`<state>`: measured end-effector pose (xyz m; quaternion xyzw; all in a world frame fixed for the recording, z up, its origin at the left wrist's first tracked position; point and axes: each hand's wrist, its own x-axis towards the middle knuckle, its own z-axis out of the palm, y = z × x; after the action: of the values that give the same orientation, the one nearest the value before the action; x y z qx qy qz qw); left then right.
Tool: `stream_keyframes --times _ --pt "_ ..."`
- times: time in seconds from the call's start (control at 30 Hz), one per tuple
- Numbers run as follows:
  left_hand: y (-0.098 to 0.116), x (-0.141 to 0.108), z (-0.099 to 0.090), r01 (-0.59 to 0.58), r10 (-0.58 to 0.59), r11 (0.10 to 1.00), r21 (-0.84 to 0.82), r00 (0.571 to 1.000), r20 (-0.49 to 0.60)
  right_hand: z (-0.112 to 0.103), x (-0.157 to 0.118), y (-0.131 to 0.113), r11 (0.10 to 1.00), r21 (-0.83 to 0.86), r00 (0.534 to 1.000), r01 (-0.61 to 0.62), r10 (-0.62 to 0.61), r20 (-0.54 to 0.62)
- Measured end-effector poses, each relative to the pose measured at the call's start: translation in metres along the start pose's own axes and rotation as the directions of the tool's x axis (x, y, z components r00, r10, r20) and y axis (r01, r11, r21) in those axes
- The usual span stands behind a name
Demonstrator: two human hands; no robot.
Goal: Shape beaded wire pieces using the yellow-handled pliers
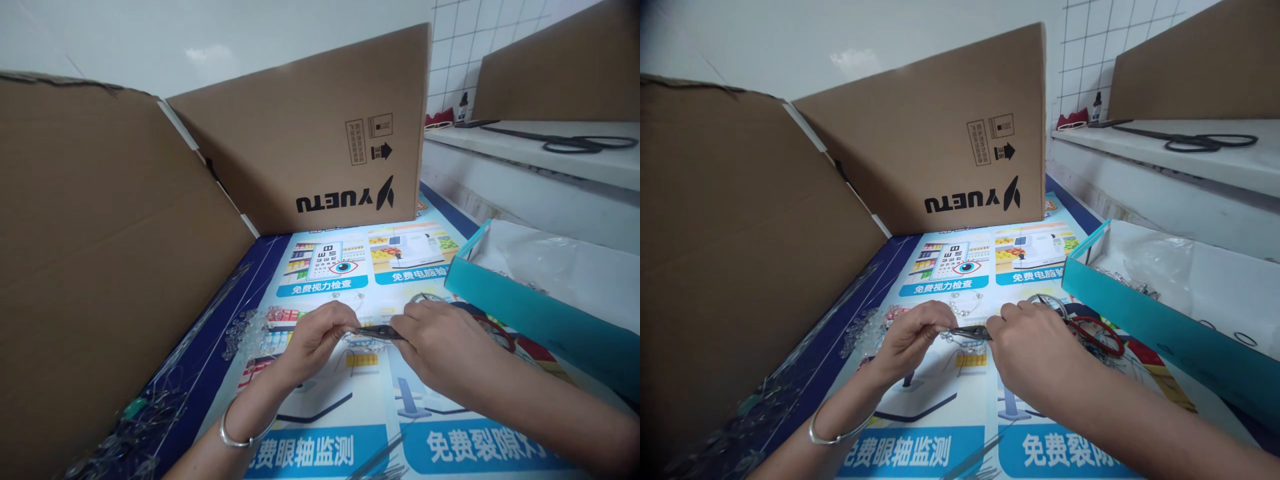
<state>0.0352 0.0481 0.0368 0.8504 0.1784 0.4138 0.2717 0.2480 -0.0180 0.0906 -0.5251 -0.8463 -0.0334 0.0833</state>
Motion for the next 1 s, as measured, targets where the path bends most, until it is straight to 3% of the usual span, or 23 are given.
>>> stream_keyframes --times 0.87,1.0 --pt "0.0002 -0.0006 -0.0008 0.000 0.000 1.000 0.015 1.000 0.026 0.0073 -0.0006 0.0037 1.000 -0.004 0.999 0.028 -0.028 -0.033" --pt "-0.0003 0.0018 0.0003 0.053 -0.059 0.991 -0.119 0.997 -0.048 0.0009 0.0019 0.0043 0.999 0.048 1.000 -0.008 0.009 -0.018"
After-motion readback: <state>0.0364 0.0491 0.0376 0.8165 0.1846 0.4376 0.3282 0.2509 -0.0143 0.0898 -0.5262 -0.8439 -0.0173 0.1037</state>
